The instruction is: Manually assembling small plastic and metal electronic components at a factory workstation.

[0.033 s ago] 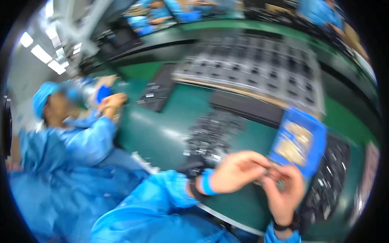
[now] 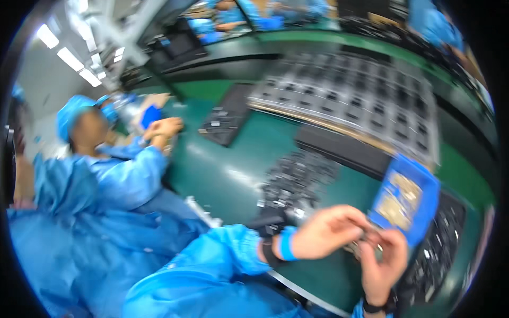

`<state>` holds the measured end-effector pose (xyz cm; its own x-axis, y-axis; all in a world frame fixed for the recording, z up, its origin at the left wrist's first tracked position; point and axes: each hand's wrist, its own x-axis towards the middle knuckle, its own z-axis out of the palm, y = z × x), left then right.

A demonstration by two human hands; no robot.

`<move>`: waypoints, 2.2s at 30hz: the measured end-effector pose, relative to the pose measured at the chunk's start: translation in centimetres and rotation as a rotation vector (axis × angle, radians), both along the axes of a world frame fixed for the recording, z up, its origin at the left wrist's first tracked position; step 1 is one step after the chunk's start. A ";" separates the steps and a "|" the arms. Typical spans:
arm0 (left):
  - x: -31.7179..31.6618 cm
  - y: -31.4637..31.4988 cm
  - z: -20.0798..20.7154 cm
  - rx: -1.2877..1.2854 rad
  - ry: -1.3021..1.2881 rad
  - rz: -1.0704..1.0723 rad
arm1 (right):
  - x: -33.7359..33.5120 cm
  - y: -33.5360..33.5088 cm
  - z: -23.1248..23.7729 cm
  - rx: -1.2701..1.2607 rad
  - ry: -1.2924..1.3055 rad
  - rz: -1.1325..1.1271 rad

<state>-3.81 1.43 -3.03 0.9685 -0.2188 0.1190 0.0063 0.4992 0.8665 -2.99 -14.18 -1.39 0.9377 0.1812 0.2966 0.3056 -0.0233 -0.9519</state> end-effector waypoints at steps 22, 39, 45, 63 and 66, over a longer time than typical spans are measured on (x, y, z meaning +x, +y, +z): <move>0.2 0.9 0.9 -0.078 0.099 -0.116 | 1.4 -1.5 -2.4 0.107 0.101 0.268; 0.0 0.9 0.8 0.104 0.028 0.019 | 1.1 -1.6 -2.6 -0.140 -0.067 -0.025; -0.9 1.3 0.8 0.400 0.161 0.208 | 0.8 0.6 -0.3 -0.125 0.027 0.054; -0.7 0.1 1.4 0.402 0.152 0.325 | 1.9 0.0 0.3 -0.129 0.119 0.046; -0.9 0.1 1.2 0.462 0.114 0.347 | 1.9 0.1 0.2 -0.179 0.066 0.040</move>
<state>-4.71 1.52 -1.81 0.9938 0.1088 -0.0221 0.0156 0.0598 0.9981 -1.12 -14.12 -1.18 0.9450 0.2633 0.1939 0.2463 -0.1835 -0.9517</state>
